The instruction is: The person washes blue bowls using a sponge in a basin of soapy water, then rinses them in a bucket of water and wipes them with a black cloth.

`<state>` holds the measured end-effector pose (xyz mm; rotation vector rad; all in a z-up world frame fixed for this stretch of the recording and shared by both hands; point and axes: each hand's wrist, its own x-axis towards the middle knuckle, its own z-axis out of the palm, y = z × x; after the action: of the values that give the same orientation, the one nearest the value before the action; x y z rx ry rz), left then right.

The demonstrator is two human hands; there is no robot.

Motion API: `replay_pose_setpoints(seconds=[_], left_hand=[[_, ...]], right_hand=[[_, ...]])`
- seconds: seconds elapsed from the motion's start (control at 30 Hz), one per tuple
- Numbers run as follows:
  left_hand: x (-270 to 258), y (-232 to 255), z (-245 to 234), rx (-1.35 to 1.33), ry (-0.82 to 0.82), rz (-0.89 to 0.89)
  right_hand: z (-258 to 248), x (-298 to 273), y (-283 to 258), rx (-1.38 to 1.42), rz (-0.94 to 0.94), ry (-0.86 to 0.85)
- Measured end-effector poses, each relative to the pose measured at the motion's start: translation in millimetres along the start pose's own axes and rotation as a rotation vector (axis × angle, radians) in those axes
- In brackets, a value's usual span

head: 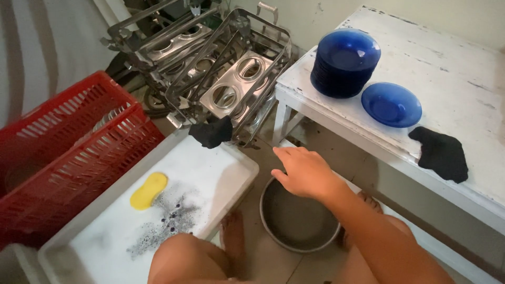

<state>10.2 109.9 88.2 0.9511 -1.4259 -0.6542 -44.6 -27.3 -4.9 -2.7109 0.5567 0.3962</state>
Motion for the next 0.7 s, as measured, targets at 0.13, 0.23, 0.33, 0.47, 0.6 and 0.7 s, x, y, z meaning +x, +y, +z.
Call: replay_pose_setpoints(seconds=[0.13, 0.23, 0.33, 0.47, 0.6, 0.7], left_hand=[[0, -15, -2, 0.022, 0.041, -0.02], [0, -46, -8, 0.029, 0.08, -0.057], [-4, -60, -11, 0.051, 0.117, -0.076], [-24, -22, 8, 0.083, 0.167, -0.111], [-34, -1, 10, 0.149, 0.184, -0.106], [-31, 11, 7, 0.193, 0.174, -0.077]], right_hand=[[4, 6, -2, -0.023, -0.006, 0.041], [7, 4, -6, -0.034, -0.022, 0.052], [1, 3, -13, -0.004, -0.015, 0.057], [1, -6, -24, 0.014, 0.008, 0.025], [10, -3, -29, -0.01, 0.036, 0.059], [14, 0, -32, -0.047, -0.002, 0.17]])
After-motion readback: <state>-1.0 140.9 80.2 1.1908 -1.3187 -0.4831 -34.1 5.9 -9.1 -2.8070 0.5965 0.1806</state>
